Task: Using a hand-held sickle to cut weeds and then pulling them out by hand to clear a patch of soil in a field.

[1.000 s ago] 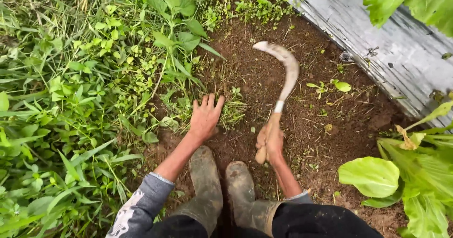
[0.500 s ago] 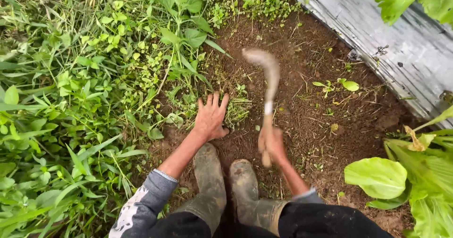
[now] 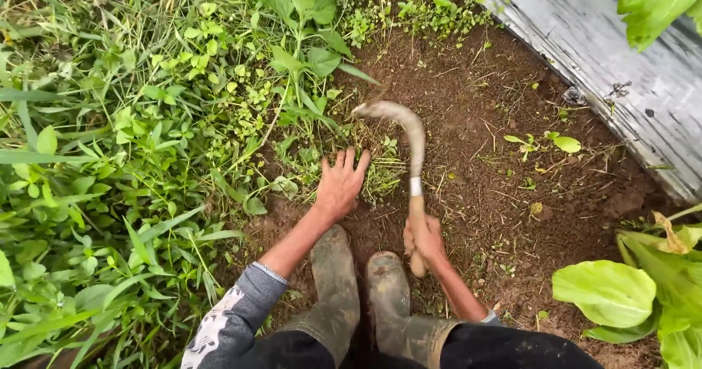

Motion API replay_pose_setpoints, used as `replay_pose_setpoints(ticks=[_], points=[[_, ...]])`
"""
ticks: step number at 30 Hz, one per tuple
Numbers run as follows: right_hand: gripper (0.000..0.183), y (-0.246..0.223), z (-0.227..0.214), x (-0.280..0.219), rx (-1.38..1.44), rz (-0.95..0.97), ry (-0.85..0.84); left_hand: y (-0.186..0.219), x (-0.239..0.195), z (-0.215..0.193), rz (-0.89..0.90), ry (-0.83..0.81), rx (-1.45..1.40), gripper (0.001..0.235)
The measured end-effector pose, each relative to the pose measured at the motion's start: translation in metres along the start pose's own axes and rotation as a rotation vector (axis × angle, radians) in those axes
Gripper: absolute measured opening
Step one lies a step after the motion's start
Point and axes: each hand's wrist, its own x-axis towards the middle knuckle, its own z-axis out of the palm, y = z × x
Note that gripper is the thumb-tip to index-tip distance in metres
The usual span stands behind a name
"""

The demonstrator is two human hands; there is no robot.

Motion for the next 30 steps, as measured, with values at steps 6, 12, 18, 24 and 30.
replay_pose_setpoints(ticks=[6, 12, 18, 24, 30], points=[[0.061, -0.036, 0.003, 0.005, 0.067, -0.178, 0.108, 0.002, -0.006, -0.009, 0.003, 0.035, -0.018, 0.102], [0.063, -0.047, 0.010, 0.006, 0.037, -0.116, 0.047, -0.001, -0.005, 0.002, 0.015, 0.041, -0.048, 0.103], [0.066, -0.040, 0.007, 0.009, -0.162, -0.050, -0.080, -0.003, -0.002, 0.010, 0.010, 0.042, -0.048, 0.102], [0.061, -0.070, 0.020, 0.010, 0.190, -0.185, 0.090, 0.001, 0.000, 0.024, -0.008, 0.064, -0.024, 0.099], [0.066, -0.055, 0.009, -0.003, -0.201, -0.001, -0.101, 0.001, -0.005, 0.032, -0.008, 0.074, -0.031, 0.093]])
